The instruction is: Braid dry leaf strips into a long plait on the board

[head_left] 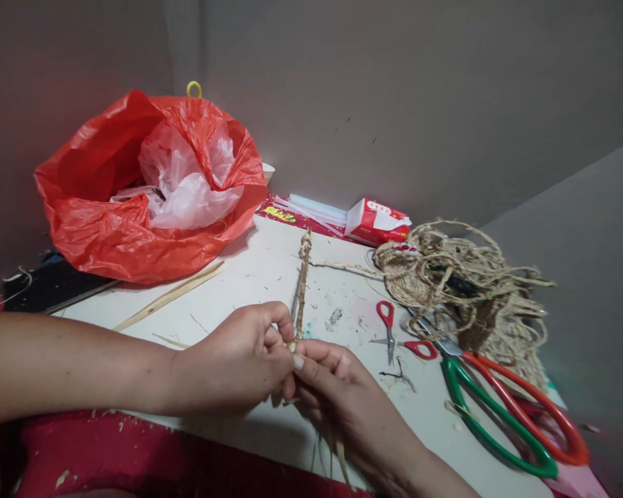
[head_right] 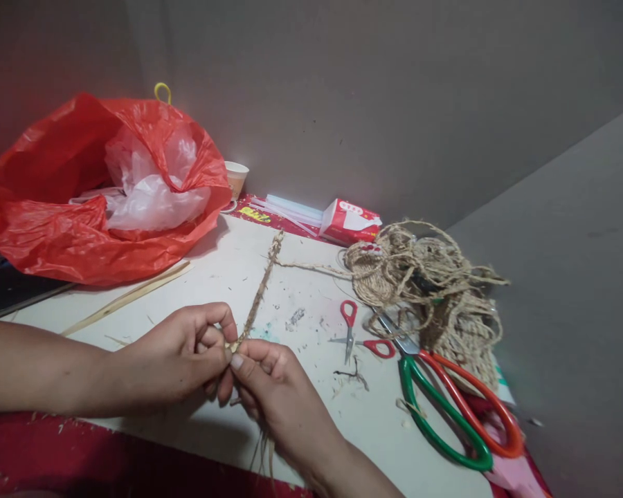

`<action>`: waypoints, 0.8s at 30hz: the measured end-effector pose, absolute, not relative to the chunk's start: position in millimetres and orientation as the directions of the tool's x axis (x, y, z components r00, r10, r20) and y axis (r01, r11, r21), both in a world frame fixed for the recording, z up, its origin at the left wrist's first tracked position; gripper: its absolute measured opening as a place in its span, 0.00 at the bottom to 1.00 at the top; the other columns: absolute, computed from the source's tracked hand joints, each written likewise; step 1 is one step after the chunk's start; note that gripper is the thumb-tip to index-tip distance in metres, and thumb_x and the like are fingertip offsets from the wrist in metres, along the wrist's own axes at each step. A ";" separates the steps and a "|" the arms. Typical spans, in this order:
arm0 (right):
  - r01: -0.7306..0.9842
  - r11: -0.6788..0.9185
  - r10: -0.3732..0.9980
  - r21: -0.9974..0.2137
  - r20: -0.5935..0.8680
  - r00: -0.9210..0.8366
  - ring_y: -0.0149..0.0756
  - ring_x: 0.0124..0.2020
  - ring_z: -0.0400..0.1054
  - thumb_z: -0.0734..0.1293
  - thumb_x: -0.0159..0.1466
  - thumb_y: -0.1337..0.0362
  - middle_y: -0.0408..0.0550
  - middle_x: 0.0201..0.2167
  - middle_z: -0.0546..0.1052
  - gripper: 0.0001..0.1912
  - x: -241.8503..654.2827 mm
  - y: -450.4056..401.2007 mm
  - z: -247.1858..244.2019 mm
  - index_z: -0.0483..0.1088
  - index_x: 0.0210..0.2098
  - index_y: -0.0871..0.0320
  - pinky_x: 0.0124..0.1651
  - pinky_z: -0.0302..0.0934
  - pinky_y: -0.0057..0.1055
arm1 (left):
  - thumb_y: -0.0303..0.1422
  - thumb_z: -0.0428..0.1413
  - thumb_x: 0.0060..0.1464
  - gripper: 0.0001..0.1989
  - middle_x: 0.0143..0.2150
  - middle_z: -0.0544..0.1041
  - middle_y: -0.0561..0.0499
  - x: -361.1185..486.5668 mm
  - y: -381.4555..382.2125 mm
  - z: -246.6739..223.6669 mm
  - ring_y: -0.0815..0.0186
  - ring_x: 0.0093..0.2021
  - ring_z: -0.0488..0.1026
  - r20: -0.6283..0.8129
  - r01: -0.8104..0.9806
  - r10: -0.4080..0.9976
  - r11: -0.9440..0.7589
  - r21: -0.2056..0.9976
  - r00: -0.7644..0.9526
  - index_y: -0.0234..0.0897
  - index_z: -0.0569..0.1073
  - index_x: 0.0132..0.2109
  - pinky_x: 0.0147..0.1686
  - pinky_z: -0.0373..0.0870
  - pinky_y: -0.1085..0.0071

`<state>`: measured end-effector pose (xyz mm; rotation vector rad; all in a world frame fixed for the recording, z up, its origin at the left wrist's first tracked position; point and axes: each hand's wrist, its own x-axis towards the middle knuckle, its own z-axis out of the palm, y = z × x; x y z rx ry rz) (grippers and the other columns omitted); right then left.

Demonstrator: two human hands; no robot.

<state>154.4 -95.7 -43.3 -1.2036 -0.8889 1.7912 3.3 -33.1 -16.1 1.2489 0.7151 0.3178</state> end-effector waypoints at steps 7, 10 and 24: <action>-0.269 -0.427 0.901 -0.863 -0.380 -0.209 0.23 0.17 0.41 0.62 0.63 0.55 0.36 0.14 0.54 0.18 150.1 -99.3 -41.2 0.66 0.23 0.61 0.20 0.35 0.26 | 0.30 0.47 0.54 0.02 0.23 0.73 0.54 -0.1 -33.5 -17.5 0.71 0.23 0.68 -0.193 0.228 0.638 0.029 0.973 0.745 0.38 0.60 0.37 0.23 0.60 0.77; -0.249 -0.384 0.923 -0.889 -0.368 -0.111 0.25 0.19 0.44 0.62 0.63 0.55 0.37 0.16 0.55 0.18 145.9 -102.8 -46.7 0.63 0.22 0.60 0.23 0.41 0.26 | 0.31 0.47 0.55 0.03 0.25 0.73 0.53 -1.5 -33.8 -17.2 0.70 0.24 0.67 -0.092 0.330 0.658 -0.248 0.911 0.748 0.38 0.61 0.38 0.26 0.60 0.75; -0.313 -0.375 0.918 -0.873 -0.396 0.006 0.25 0.22 0.51 0.68 0.58 0.54 0.38 0.19 0.60 0.15 147.6 -98.9 -45.7 0.66 0.25 0.60 0.26 0.49 0.22 | 0.32 0.48 0.53 0.12 0.30 0.73 0.49 -6.0 -23.9 -1.7 0.65 0.30 0.68 0.156 0.393 0.601 -0.675 0.625 0.784 0.35 0.70 0.43 0.34 0.63 0.71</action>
